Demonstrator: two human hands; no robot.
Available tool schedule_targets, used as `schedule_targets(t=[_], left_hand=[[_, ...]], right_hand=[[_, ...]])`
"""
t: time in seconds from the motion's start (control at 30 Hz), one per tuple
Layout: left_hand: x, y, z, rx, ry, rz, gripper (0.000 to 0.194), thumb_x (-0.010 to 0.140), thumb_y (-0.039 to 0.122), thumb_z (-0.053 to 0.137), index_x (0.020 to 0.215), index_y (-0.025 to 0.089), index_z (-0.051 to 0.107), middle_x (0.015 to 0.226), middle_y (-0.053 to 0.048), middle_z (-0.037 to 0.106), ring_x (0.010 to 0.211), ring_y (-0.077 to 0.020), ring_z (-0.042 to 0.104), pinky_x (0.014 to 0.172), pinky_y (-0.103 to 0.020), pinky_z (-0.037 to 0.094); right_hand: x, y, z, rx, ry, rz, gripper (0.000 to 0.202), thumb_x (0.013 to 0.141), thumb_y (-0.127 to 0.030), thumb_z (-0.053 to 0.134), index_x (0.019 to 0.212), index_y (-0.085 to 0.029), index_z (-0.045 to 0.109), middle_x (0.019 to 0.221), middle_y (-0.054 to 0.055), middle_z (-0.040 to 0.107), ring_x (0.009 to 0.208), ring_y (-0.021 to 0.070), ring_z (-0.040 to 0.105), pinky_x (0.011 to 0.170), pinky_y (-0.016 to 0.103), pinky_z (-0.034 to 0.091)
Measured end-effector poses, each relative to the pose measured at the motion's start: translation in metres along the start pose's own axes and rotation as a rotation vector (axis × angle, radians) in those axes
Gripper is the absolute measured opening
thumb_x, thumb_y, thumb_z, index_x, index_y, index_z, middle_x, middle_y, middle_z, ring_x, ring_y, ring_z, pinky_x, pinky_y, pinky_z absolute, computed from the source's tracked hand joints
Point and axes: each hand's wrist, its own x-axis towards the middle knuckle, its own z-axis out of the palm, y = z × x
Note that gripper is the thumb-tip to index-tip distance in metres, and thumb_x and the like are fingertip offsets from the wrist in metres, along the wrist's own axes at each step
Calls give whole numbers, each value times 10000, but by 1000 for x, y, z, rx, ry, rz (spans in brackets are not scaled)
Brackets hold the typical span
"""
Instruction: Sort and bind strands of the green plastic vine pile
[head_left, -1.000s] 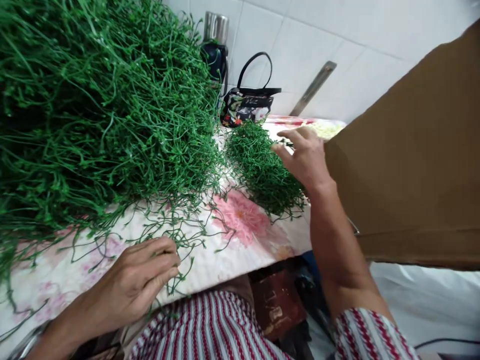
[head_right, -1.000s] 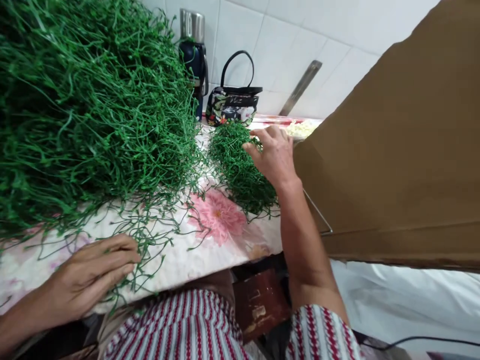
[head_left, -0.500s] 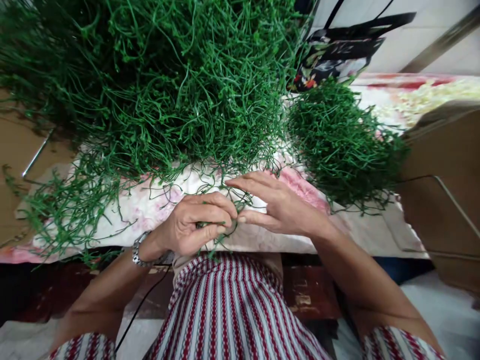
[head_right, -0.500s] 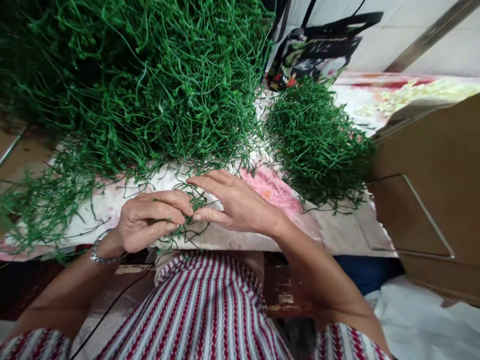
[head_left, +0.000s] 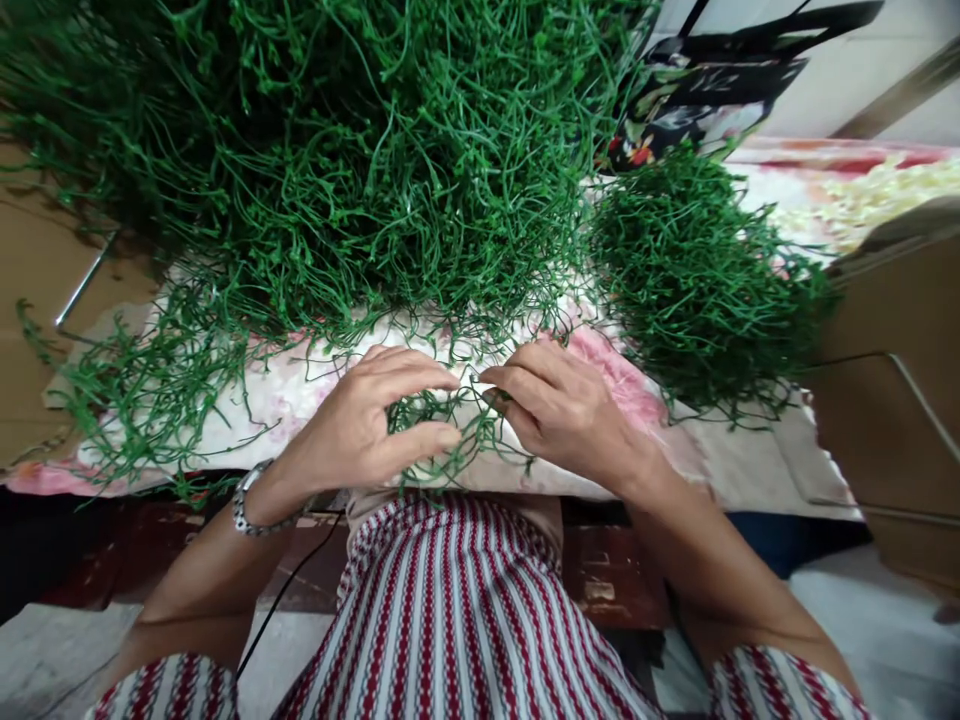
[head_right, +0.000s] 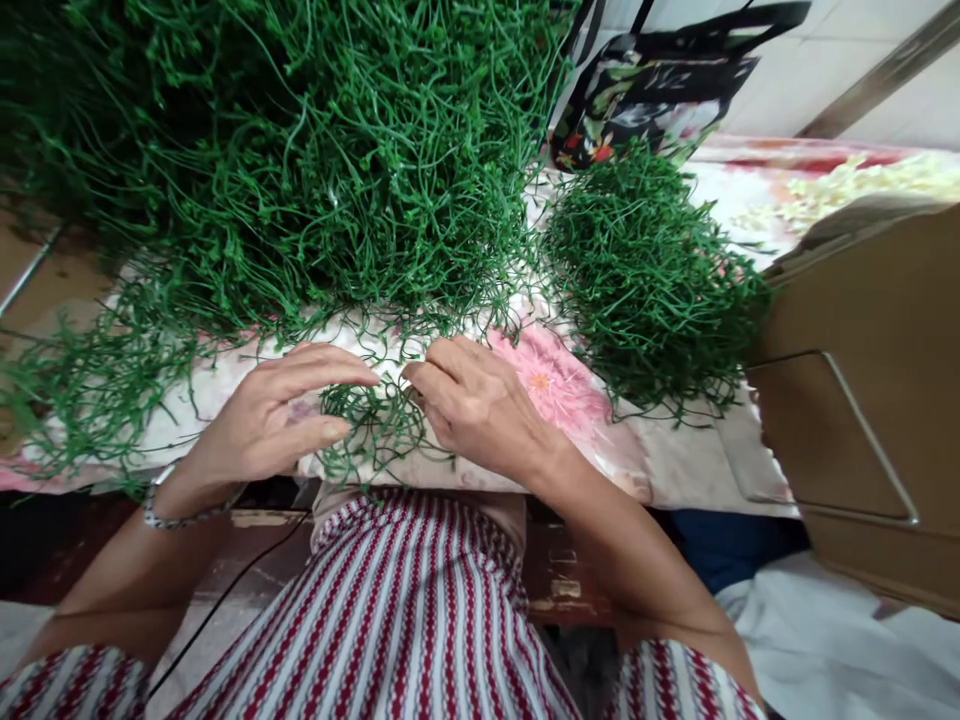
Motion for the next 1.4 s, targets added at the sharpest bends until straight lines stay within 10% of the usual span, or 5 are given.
schedule_targets(t=[0.27,0.43,0.6,0.93,1.4], left_hand=[[6,7,43,-76,80,-231,150,741,82,470,611,154,452,597,36,442,593,-88,412,586,-229,336],[2,-3,38,-187,79,-258,105,742,88,475,668,161,463,611,46,431,579,-78,408,564,-215,336],[1,0,33,-86,92,-146,138,746,46,450,667,159,457,638,33,457,623,-87,427,601,-226,342],[0,-2,42,-185,104,-151,88,796,96,439,756,166,472,698,23,468,661,-89,442,620,-215,365],[-29,24,13,-15,-551,416,205,552,5,350,596,205,347,498,16,394,460,-126,338,425,-292,247]], right_hand=[[1,-11,14,6,-57,84,182,811,-91,422,798,-119,602,776,80,549,744,175,479,660,305,434],[1,0,-12,368,-199,72,540,818,-357,557,1283,-132,400,1265,131,468,1177,232,420,971,401,393],[2,-2,-5,418,-158,30,531,830,-361,553,1285,-142,389,1263,119,500,1212,224,421,1052,442,308],[-6,-10,17,489,-30,116,196,882,-234,465,1050,-137,491,916,82,590,835,144,552,715,265,467],[-32,-41,-15,692,-486,-286,130,820,-85,402,736,-175,444,623,-24,461,510,67,379,474,207,310]])
